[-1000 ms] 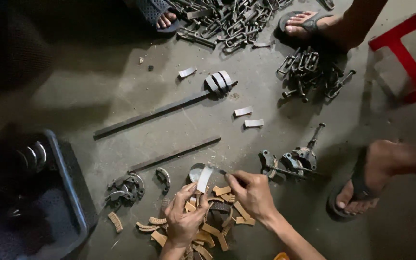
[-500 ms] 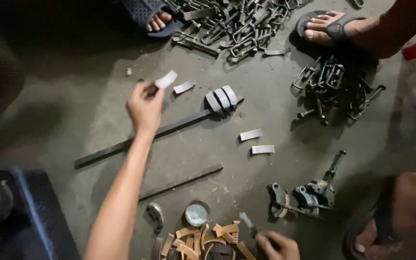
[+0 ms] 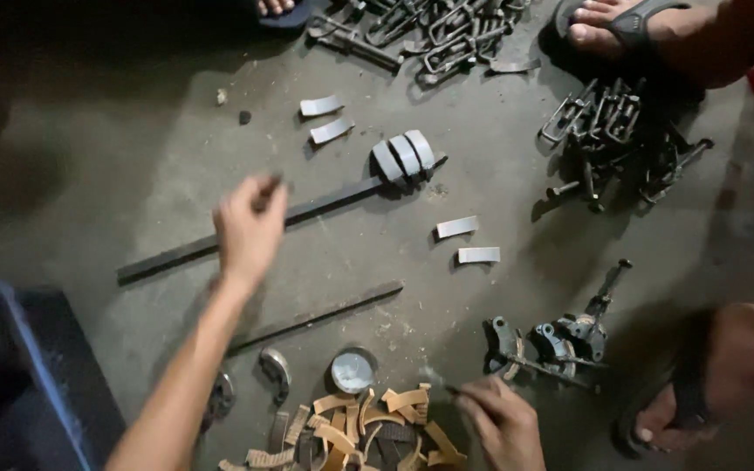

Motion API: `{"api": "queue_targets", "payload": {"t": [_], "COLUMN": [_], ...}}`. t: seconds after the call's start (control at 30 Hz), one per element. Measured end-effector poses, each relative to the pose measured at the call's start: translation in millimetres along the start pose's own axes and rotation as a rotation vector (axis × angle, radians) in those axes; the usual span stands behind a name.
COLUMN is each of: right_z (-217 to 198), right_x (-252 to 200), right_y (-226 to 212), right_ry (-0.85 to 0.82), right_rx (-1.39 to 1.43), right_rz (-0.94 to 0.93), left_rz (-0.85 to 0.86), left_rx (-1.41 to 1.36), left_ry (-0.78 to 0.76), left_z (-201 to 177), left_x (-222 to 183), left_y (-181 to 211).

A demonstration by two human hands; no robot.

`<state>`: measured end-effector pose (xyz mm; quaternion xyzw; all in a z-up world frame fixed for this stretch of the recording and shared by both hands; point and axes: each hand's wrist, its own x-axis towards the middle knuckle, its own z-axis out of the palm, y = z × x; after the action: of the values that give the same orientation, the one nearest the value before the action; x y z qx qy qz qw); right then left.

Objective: Applying adhesive strips to metal components using an applicator tool and glue

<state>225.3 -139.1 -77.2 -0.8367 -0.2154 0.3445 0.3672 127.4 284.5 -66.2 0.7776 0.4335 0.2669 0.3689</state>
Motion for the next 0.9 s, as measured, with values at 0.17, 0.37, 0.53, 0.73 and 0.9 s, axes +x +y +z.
{"api": "queue_targets", "payload": {"t": [0.17,0.37,0.53,0.73,0.9], "right_z": [5.0,32.3,59.6,49.2,34.5], "right_x": [16.9,23.2,41.6,40.1,28.2], "right_y": [-68.9,-107.6,-98.5,-101.6,-107.1], "right_ry": [-0.198,-0.194,-0.159,-0.104,-0.063], "right_rx": [-0.187,-0.715,-0.937,-0.962,-0.883], "right_rz": [-0.024,-0.633,-0.786,-0.783,-0.815], "left_rz": [0.330,0.243,0.220,0.406,0.520], "left_rx": [0.094,0.358,0.337,0.292,0.239], "left_ry": [-0.282,-0.603,-0.661,-0.493,-0.490], "left_z": [-18.6,3.8,23.1,14.9,10.1], "left_x": [-165.2,-239.4,-238.8,-230.4,-229.7], "left_y": [-25.9,-30.4,-54.0,-31.6,-29.7]}}
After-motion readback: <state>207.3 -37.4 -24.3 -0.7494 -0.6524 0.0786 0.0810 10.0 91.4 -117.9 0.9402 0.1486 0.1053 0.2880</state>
